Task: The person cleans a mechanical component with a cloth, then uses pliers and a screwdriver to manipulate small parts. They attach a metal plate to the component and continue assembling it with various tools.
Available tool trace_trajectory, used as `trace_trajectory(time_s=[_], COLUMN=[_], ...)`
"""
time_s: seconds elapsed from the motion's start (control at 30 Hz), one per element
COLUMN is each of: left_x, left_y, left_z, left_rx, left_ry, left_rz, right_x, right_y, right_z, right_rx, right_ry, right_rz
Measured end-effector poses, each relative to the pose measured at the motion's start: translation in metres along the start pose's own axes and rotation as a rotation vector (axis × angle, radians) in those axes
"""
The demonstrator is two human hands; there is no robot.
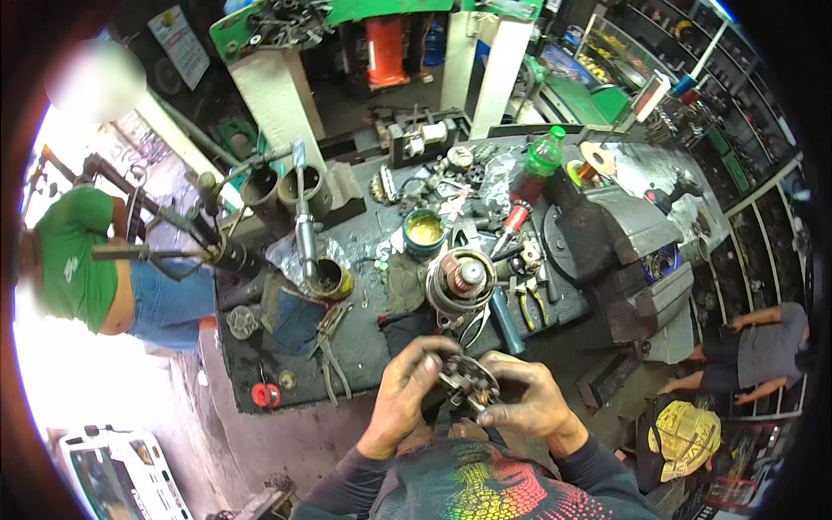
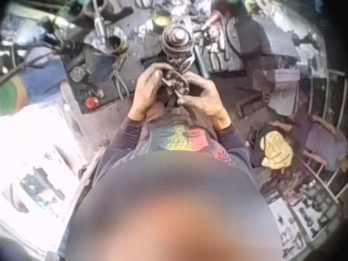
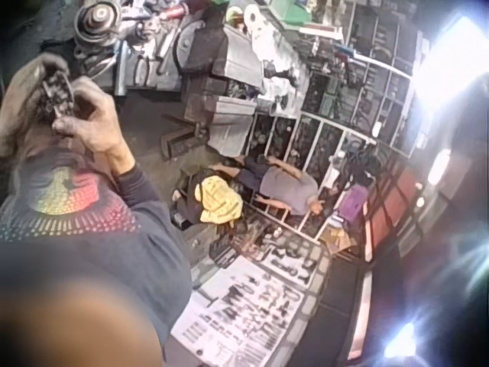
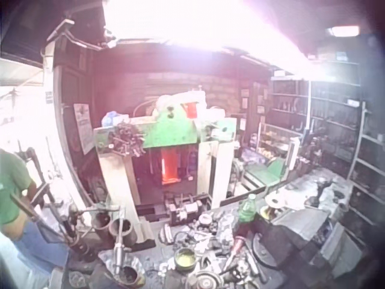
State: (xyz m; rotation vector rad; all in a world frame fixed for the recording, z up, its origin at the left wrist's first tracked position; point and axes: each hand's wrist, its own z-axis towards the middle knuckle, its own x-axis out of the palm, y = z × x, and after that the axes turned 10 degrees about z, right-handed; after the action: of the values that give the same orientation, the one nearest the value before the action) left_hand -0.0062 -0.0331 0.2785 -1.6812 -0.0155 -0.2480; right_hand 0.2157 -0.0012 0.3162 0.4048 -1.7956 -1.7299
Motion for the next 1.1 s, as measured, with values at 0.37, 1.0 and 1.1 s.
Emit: trace_trajectory(time_s=[0.37,1.0,1.1], left_x=[0.026,0.076,0.064], left_y=[-0.055,-0.058,-0.062], left_z=[0.019,0.037,0.039], left_rx=[0.032,0.176,0.317], left_ry=[0.113,-0.337,-0.202], left_rz=[0.420,0.653,0.781], right_x=[-0.034,-0.070,-0.064], right_y=[0.017,0.025,0.021], right_z=[-0.003,0.035,0.033], right_rx=[-0.053,-0.045,-0.195], right_ry=[-0.024,0.022,0.115], right_rz=[0.012,0.040,-0.102])
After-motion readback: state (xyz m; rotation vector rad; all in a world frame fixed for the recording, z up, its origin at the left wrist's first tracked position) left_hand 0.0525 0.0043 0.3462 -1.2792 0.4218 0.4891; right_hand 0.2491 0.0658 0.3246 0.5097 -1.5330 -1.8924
